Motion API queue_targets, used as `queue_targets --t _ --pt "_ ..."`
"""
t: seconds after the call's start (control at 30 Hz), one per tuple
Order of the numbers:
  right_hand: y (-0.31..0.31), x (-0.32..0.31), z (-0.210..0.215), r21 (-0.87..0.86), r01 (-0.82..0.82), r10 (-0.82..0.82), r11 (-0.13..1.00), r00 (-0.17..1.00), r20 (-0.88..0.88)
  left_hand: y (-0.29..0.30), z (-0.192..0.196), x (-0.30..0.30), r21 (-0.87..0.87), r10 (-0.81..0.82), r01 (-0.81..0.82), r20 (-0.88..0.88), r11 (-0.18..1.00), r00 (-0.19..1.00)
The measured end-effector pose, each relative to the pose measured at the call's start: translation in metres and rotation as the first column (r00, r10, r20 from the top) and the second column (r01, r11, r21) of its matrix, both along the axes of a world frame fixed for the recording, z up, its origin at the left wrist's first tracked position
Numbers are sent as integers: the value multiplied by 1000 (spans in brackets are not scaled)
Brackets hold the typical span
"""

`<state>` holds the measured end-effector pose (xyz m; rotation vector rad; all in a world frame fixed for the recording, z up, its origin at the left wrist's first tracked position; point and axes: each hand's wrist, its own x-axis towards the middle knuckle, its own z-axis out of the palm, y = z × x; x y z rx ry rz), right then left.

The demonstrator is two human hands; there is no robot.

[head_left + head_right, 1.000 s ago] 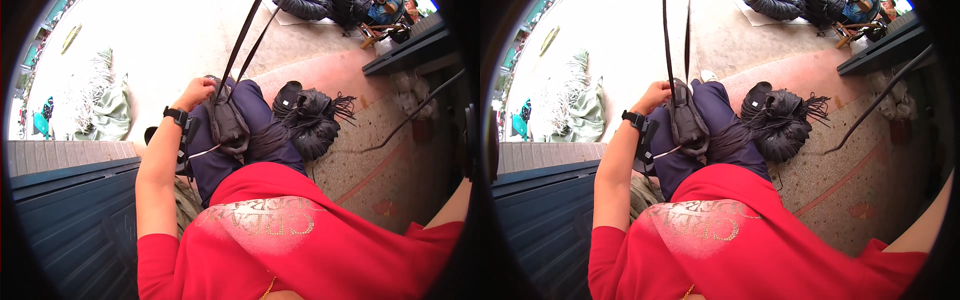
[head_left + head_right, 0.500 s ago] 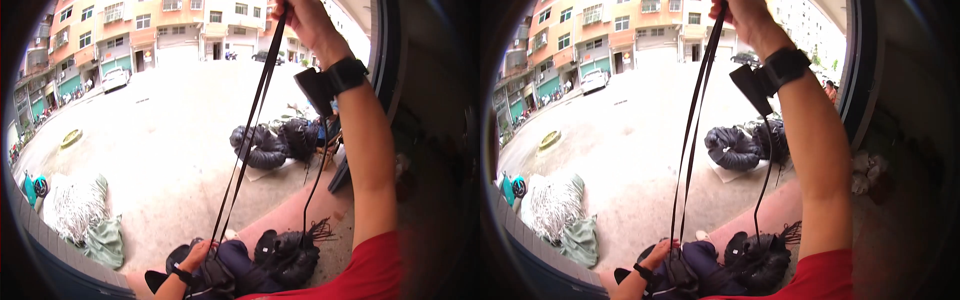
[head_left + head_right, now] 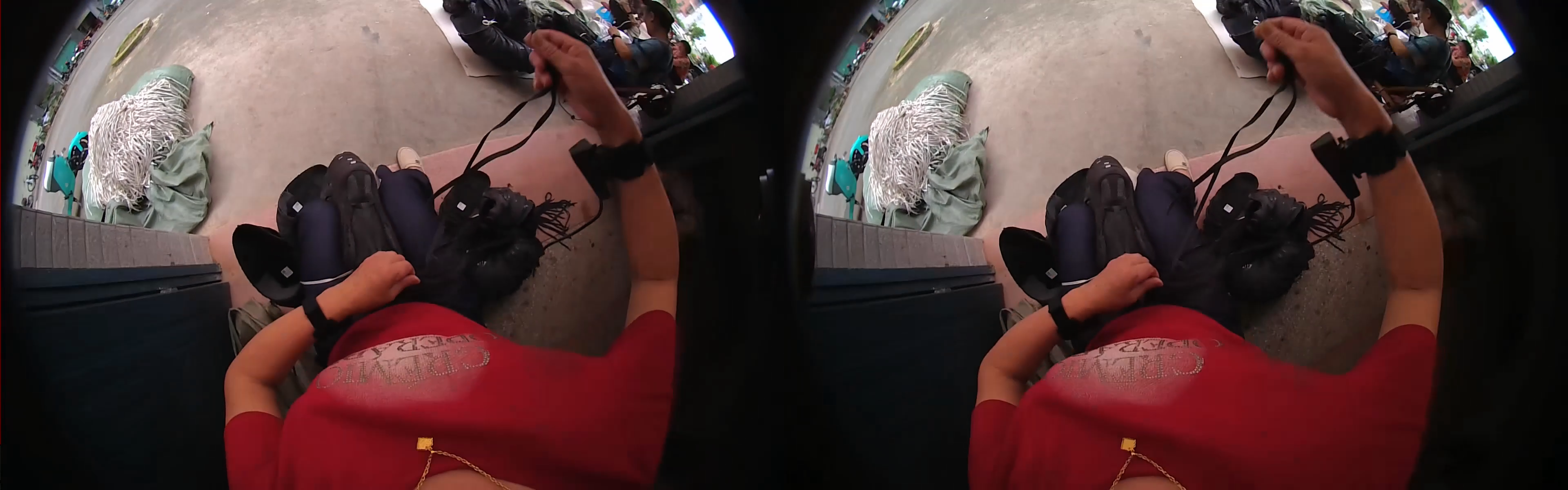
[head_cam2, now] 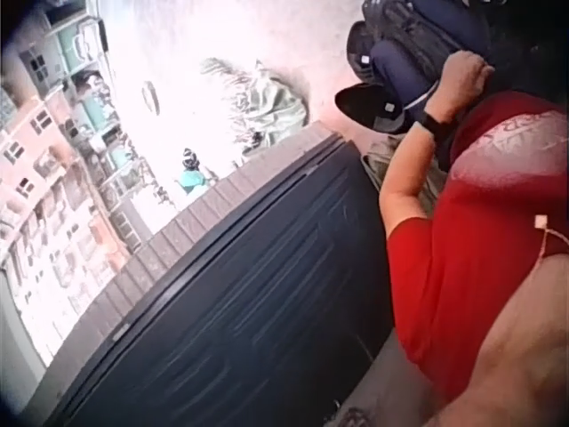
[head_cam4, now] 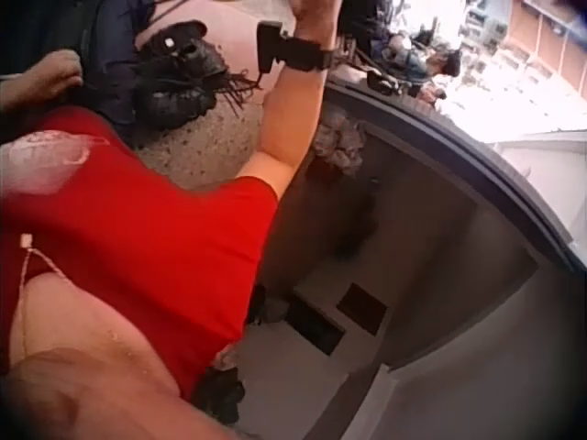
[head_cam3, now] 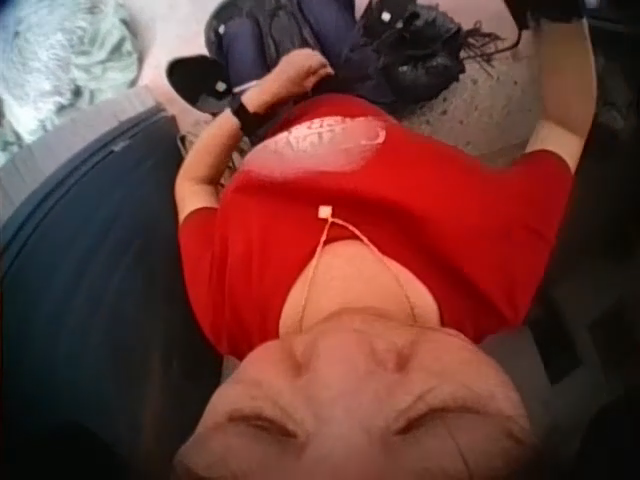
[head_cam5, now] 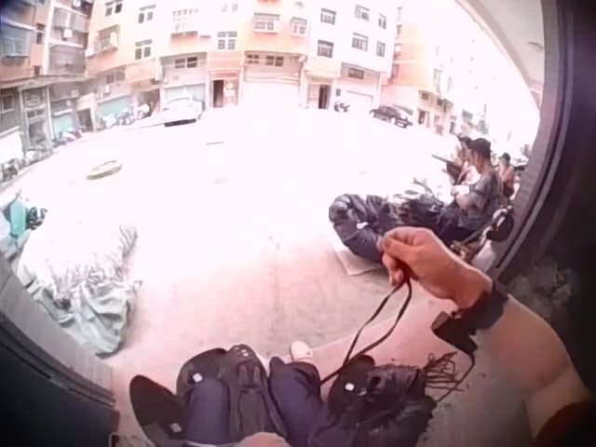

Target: Tying and adjusting laces on a black shoe.

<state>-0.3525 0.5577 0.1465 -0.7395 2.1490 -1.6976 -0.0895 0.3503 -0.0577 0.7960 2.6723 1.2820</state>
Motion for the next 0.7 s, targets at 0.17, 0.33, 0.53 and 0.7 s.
queue_targets --t 0.17,0.33,0.53,0.7 --pt "-70 123 -179 146 -525 402 839 777 485 3 -7 5 -36 -17 21 101 999 995" --pt "-105 161 -221 107 -661 510 743 663 548 6 -5 11 -50 -61 63 46 997 997" --pt "-99 153 -221 -63 -520 383 852 537 752 -19 21 2 150 296 -266 -235 952 926" --pt "-84 161 -228 -198 -425 400 883 464 790 -77 -19 -21 -219 595 -638 -236 738 769"
